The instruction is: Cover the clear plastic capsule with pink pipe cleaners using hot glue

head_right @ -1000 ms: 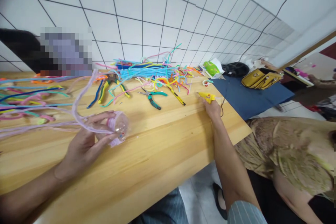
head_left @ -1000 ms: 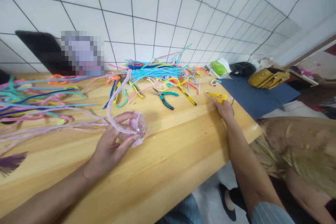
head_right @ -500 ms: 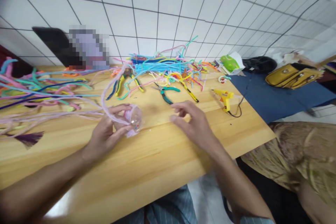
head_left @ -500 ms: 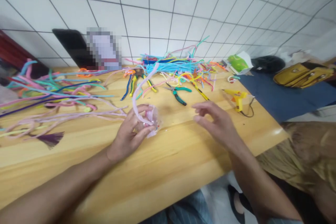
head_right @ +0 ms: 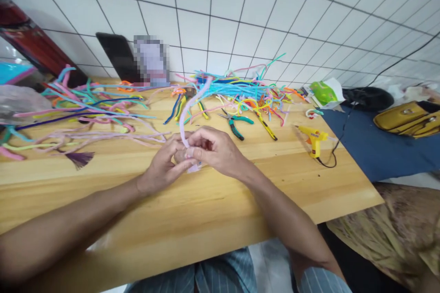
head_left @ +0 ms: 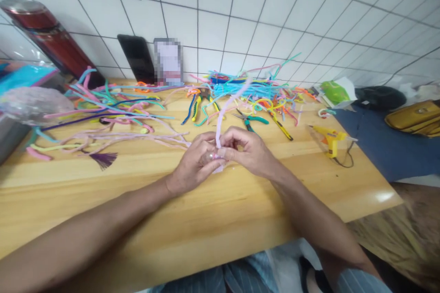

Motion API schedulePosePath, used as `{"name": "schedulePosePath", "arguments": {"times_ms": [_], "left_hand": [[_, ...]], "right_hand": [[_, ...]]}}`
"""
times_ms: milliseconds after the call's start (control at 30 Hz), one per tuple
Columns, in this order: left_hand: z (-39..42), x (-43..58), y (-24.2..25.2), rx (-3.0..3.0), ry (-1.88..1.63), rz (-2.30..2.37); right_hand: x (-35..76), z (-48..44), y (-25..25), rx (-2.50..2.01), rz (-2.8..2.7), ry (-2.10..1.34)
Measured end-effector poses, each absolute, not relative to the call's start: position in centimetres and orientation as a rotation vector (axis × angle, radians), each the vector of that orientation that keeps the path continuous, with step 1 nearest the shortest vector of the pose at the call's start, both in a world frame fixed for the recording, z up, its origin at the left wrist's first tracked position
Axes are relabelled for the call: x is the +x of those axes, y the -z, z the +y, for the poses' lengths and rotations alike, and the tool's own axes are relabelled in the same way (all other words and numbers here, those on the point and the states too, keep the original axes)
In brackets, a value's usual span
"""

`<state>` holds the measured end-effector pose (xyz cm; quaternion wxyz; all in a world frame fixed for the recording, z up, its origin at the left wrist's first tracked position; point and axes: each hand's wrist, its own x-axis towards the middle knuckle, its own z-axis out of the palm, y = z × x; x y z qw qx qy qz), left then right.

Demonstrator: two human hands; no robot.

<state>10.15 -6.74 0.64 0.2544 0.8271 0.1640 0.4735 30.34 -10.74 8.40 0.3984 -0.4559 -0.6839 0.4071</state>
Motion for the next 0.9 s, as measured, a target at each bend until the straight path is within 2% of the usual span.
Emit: {"name": "schedulePosePath", "arguments": {"times_ms": [167, 900], "left_hand": [[-6.9, 10.4, -1.1, 2.197, -1.296, 0.438], [-7.2, 10.5, -1.3, 2.156, -1.290, 0.419]], "right_hand": [[30.9, -10.7, -7.7, -1.137, -1.627, -1.159], [30.7, -10.2, -5.4, -1.226, -1.474, -1.062]]}}
